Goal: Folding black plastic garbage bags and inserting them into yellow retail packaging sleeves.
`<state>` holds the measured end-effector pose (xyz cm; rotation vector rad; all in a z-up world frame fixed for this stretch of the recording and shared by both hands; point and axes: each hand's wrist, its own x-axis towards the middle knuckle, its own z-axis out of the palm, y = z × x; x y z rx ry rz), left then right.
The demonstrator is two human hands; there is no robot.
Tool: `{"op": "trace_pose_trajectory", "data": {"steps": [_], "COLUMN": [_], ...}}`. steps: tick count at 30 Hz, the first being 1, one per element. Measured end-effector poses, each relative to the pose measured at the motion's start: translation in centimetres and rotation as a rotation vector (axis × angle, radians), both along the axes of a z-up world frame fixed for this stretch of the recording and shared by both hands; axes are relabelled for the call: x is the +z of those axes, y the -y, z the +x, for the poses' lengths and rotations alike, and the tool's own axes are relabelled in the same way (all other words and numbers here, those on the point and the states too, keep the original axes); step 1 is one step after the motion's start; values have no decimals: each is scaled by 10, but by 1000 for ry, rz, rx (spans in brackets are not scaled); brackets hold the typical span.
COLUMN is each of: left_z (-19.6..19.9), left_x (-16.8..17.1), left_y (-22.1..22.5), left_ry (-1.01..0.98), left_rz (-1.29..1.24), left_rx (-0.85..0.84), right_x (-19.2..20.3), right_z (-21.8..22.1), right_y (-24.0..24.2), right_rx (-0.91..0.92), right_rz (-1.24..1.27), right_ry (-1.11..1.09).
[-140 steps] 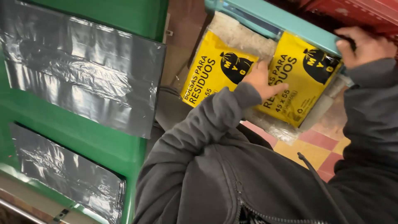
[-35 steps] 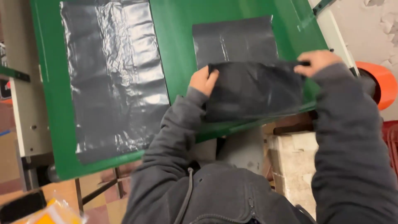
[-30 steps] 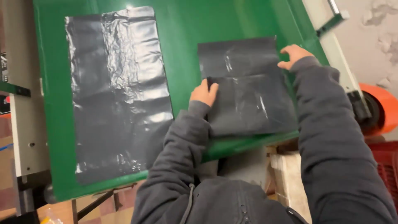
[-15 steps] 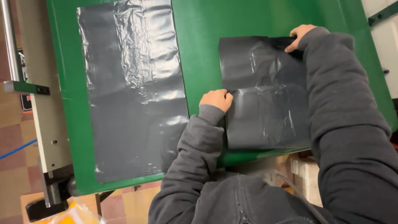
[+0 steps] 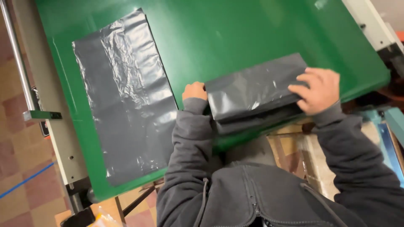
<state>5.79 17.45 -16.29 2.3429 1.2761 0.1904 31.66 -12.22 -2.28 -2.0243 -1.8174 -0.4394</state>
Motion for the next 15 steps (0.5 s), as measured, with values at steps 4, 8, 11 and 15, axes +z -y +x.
{"op": "trace_pose_trajectory", "data": {"steps": [4, 8, 11, 15], "left_z": [-11, -8, 24, 67], "left_x": [38, 97, 79, 72], "left_y": [3, 33, 50, 115], "left_ry": [-58, -155, 132, 11], "left_rz": [13, 124, 495, 452], "left_rx": [-10, 64, -213, -444], "right_x": [-40, -31, -9, -37], "right_z": [-22, -30, -30, -48], "right_y": [45, 57, 37, -49], "right_rx": [-24, 13, 52, 115], "right_rz": [-36, -36, -22, 31], "right_ry": [-18, -58, -126, -199]}}
